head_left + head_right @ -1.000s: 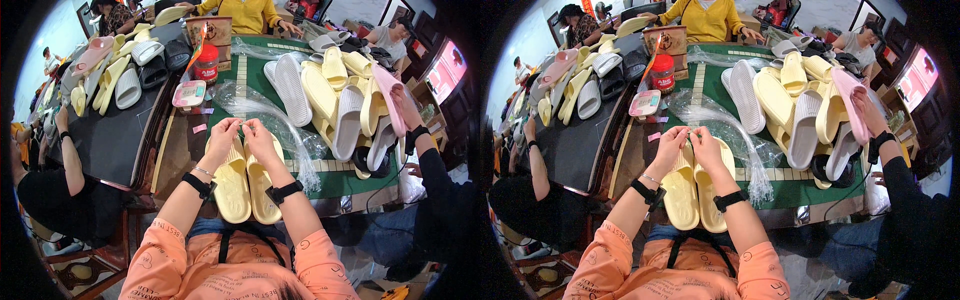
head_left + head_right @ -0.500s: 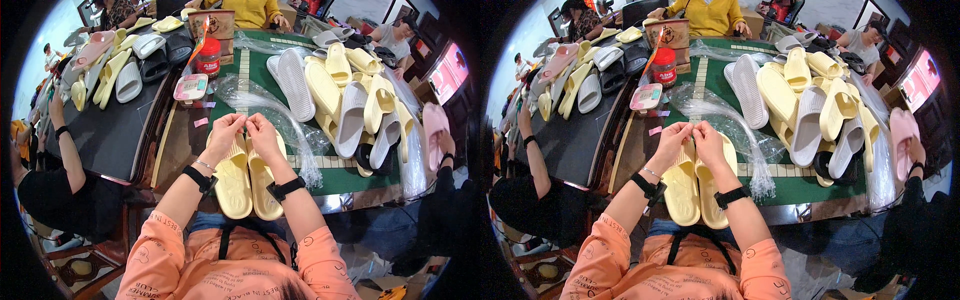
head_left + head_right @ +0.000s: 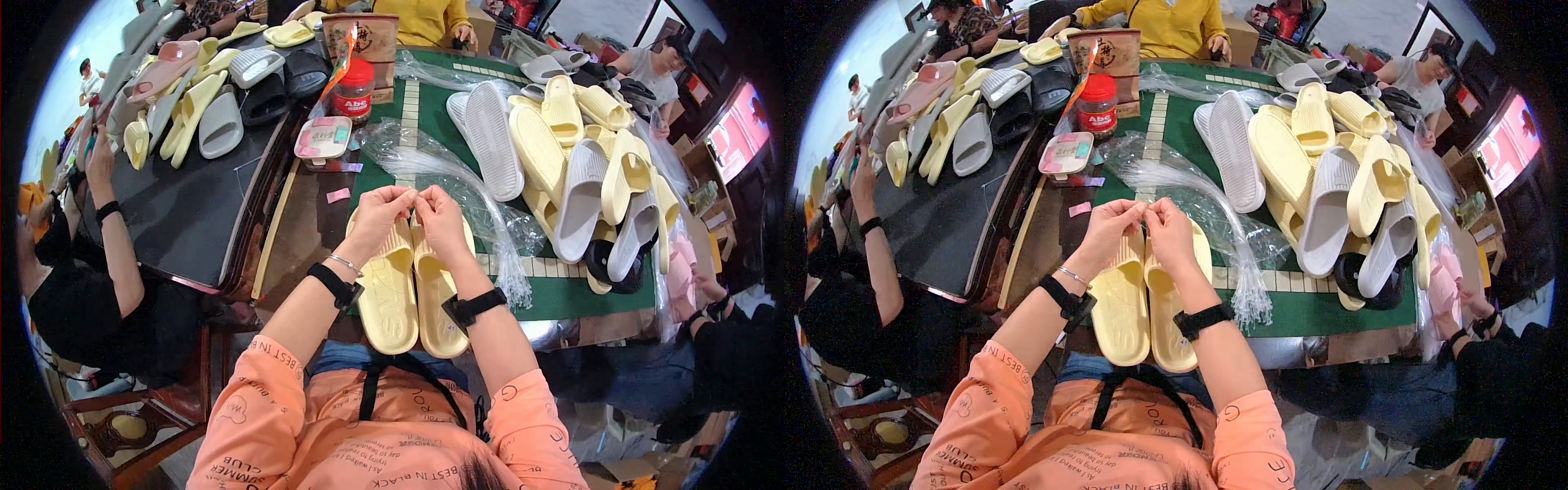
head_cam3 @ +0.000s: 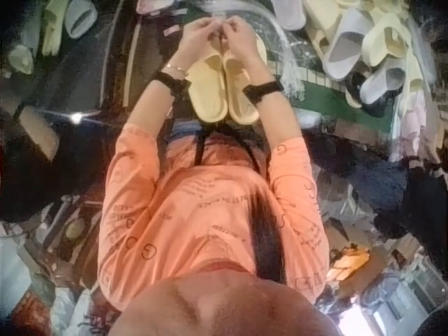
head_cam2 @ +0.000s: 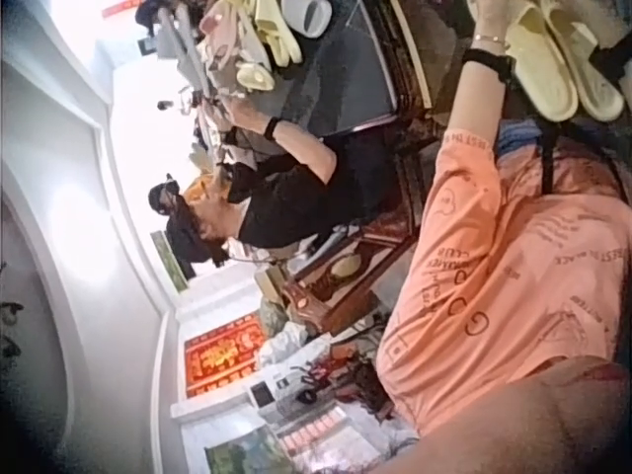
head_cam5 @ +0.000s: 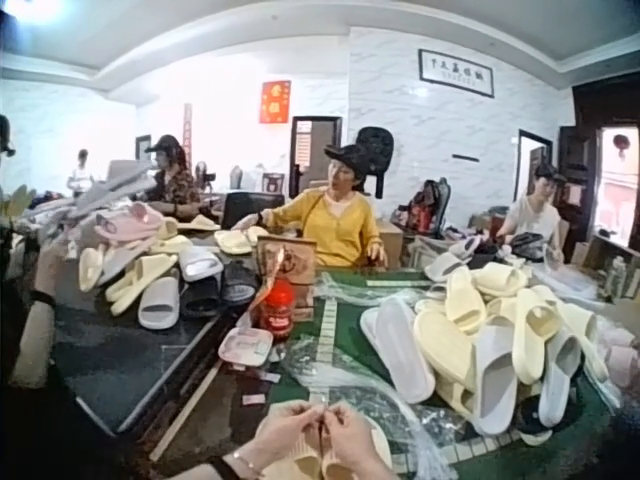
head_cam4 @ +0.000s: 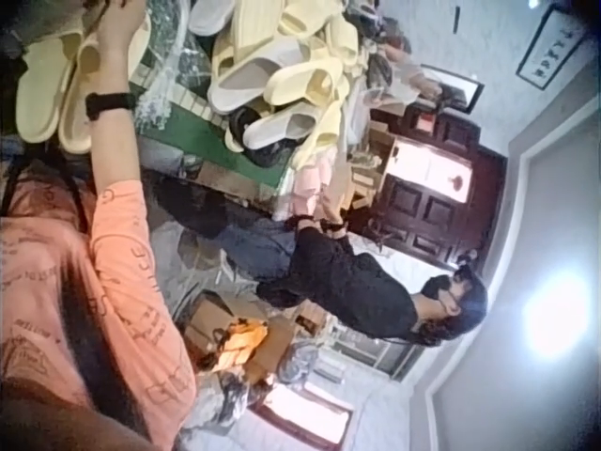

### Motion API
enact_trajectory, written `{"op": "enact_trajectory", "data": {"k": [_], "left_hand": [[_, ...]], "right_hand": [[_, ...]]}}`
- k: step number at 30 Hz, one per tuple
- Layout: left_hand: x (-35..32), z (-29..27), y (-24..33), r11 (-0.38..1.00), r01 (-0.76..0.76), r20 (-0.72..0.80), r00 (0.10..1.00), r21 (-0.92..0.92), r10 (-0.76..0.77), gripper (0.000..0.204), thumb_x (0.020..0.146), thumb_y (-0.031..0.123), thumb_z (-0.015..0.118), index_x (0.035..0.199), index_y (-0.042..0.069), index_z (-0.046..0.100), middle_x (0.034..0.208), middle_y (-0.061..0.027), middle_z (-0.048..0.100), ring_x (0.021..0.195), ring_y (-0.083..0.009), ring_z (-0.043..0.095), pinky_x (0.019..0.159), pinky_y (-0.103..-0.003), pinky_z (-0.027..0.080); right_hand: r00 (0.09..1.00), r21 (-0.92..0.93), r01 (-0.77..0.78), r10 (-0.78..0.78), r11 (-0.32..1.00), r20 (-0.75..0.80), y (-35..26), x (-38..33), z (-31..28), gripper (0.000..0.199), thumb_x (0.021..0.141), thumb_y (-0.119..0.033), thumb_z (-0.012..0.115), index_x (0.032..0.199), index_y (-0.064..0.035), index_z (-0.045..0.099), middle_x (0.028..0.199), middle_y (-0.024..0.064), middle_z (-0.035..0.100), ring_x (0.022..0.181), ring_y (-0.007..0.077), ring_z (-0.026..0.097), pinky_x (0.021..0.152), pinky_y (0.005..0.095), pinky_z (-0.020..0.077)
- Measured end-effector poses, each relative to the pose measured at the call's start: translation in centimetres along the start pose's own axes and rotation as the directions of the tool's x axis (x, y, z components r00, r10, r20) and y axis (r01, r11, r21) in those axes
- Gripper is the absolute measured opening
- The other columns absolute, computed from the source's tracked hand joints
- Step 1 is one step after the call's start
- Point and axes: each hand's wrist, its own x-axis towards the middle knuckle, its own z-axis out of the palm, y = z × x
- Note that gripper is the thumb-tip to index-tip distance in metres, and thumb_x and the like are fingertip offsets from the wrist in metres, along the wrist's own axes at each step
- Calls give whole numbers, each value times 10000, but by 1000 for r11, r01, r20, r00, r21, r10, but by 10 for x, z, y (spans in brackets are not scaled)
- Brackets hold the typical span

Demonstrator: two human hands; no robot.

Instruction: Attaching plastic tags to pairs of foam slide sandals in a workshop environment.

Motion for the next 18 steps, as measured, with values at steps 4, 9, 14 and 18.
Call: {"op": "enact_trajectory", "data": {"k": [4,9,14,18], "left_hand": [[-1,-2,0,1000,16,-22,1000,-10,-16,117,809,149,611,806,32,623,681,23,581,544,-12,477,505,-148,357],[1,-5,-4,998,22,13,1000,-59,-21,120,802,141,614,795,21,630,705,6,595,570,-23,493,529,-154,382],[1,7,-5,1000,-5,-54,999,-5,5,168,829,165,581,867,10,634,718,17,581,587,-23,471,529,-157,371],[8,-7,-7,993,-56,-121,992,-102,43,206,853,180,550,943,8,619,681,47,513,596,-26,433,545,-155,359]], "right_hand": [[999,66,-39,37,997,28,-1,0,2,148,854,-124,528,733,-45,497,584,-32,465,504,34,380,456,197,292],[999,100,-25,21,995,36,4,2,2,137,834,-102,544,732,-14,520,588,-11,514,529,47,443,474,209,356],[991,-214,127,-133,968,-15,-3,2,-9,104,831,-117,531,786,-24,526,632,49,556,537,156,510,499,271,390],[944,-829,254,-314,499,100,-55,-33,-23,223,776,-162,558,961,-42,530,872,146,604,840,326,552,772,424,409]]}}
